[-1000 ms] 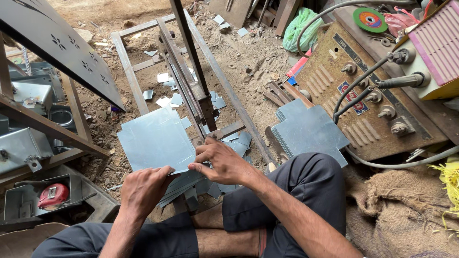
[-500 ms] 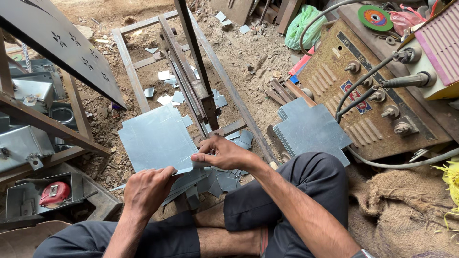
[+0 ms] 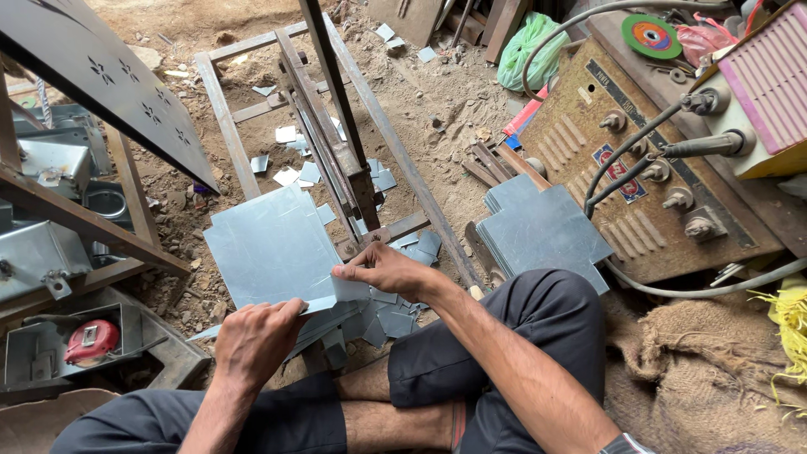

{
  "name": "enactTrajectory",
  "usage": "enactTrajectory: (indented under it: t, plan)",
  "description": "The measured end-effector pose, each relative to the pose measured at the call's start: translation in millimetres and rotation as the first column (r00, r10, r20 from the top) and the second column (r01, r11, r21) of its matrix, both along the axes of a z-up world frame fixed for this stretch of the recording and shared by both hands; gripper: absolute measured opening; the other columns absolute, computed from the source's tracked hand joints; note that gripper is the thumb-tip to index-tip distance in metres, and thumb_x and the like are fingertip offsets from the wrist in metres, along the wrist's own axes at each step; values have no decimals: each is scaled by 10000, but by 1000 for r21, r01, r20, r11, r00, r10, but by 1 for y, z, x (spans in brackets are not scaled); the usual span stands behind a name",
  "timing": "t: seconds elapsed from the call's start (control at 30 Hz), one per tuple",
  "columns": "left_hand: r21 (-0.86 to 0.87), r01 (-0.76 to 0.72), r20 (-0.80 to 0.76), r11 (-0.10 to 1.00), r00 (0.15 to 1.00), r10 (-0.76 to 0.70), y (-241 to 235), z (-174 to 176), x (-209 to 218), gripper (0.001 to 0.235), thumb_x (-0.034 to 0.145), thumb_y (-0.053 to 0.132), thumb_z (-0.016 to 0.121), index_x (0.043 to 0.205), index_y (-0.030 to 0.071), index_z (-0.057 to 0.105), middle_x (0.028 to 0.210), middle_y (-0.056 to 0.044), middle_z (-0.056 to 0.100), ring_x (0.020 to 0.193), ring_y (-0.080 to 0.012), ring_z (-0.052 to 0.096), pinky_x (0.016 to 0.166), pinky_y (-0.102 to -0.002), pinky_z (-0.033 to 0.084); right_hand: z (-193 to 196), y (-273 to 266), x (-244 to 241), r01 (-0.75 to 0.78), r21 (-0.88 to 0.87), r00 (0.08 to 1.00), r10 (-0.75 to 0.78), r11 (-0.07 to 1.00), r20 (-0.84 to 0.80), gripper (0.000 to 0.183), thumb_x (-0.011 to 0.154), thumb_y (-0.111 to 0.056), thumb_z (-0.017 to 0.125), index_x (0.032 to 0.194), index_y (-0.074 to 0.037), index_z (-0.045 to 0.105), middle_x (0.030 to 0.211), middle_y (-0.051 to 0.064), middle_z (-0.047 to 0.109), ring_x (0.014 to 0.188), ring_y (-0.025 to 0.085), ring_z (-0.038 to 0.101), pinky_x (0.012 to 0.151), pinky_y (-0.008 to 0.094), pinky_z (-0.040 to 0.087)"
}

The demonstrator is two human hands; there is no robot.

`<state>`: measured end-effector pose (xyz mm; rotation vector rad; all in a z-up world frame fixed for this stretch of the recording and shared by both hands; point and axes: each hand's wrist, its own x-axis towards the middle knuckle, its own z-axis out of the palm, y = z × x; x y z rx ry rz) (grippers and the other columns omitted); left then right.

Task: The person uses a manual lever-action shear to cut pieces from a metal sheet and then folds the edges of the cut metal pieces by hand.

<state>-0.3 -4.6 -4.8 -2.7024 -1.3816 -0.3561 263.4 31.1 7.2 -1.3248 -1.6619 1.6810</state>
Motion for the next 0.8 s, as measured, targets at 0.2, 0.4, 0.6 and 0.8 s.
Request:
enactTrajectory:
  t: [0.2,0.4,0.6,0.8]
  plan:
    - [-114,-34,6,993,999,34,1,5,-1,288,955,333,637,738,148,606,519,1,608,392,-133,580,404,-323,487,-21,-6,-10,148,44,989,-148,988,-4,522,911,-554,683,873,-52,820,718,47,678,701,160,583,752,398,491]
    - [98,57,155,994,985,-72,-1,1,-2,216,899,181,651,709,142,558,494,-43,567,470,-186,602,452,-358,486,-30,-2,-5,172,-117,985,-173,978,2,449,961,-486,709,894,-43,711,880,57,680,899,183,605,949,478,503]
    - [31,29,75,999,997,-32,-2,-5,-4,303,968,174,637,676,137,566,423,-11,526,381,-120,529,404,-326,447,-26,4,-12,156,-208,986,-165,966,-25,398,947,-439,685,888,-63,800,885,65,768,915,104,654,995,405,465]
    - [30,19,43,999,999,-20,-3,-5,-3,317,967,204,644,666,140,567,410,-5,519,372,-112,518,393,-318,438,-22,6,-10,143,-282,985,-164,949,-55,417,933,-430,698,895,-30,809,763,79,756,702,144,678,739,316,564]
